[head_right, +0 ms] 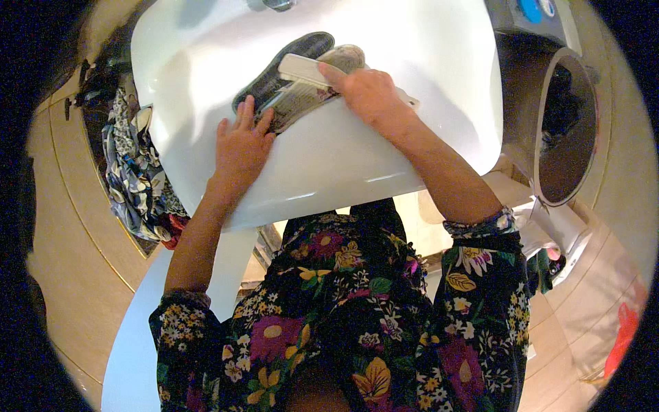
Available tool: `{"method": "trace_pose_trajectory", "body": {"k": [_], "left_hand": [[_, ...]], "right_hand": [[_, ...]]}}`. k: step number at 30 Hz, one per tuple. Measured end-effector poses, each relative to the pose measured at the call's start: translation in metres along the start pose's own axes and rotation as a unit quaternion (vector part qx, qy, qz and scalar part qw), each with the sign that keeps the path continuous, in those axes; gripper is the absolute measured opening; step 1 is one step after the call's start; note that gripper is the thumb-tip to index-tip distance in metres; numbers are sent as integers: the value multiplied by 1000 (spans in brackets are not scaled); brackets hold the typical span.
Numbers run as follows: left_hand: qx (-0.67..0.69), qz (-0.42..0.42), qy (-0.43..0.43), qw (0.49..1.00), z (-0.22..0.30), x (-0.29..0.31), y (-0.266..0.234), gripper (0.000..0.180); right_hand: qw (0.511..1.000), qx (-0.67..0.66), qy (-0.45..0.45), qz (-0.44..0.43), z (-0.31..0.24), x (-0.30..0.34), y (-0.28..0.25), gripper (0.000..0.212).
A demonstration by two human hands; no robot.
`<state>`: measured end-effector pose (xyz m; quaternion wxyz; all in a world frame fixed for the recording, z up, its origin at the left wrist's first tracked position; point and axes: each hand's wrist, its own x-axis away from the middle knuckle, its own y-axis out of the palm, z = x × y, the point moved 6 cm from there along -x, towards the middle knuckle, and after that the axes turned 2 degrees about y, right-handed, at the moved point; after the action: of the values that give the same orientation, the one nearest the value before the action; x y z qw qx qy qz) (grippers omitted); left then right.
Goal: The person scrubs a sock with a brush in a bathroom sink, rinses it under running water, and then washes a dark garment by hand in a metal basin filled with soapy water. The person repeatedly agitates and wrings the garment in the basin.
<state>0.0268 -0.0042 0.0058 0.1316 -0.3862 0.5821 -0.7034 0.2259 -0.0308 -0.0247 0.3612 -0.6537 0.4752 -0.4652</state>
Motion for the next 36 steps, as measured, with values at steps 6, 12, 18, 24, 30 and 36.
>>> {"method": "trace_pose_trajectory", "body": {"k": [6, 12, 18, 24, 30, 36], "left_hand": [[18, 31, 16, 999, 1, 0, 1, 43], [-6, 13, 10, 1000, 4, -6, -1, 42], [-3, 19, 8, 1000, 1, -2, 2, 39], [21, 8, 3, 1000, 3, -3, -4, 40], [26, 33, -10, 999, -1, -1, -2, 38], [32, 46, -3, 998, 1, -2, -4, 38]], "right_hand": [[1000, -23, 13, 1, -9, 2, 0, 51], [998, 49, 15, -42, -7, -11, 7, 55], [992, 120, 42, 8, 30, 4, -21, 60], [998, 37, -6, -46, -1, -9, 20, 60], [985, 148, 87, -7, 68, 3, -41, 54], [995, 88, -35, -8, -16, -2, 15, 55]]}}
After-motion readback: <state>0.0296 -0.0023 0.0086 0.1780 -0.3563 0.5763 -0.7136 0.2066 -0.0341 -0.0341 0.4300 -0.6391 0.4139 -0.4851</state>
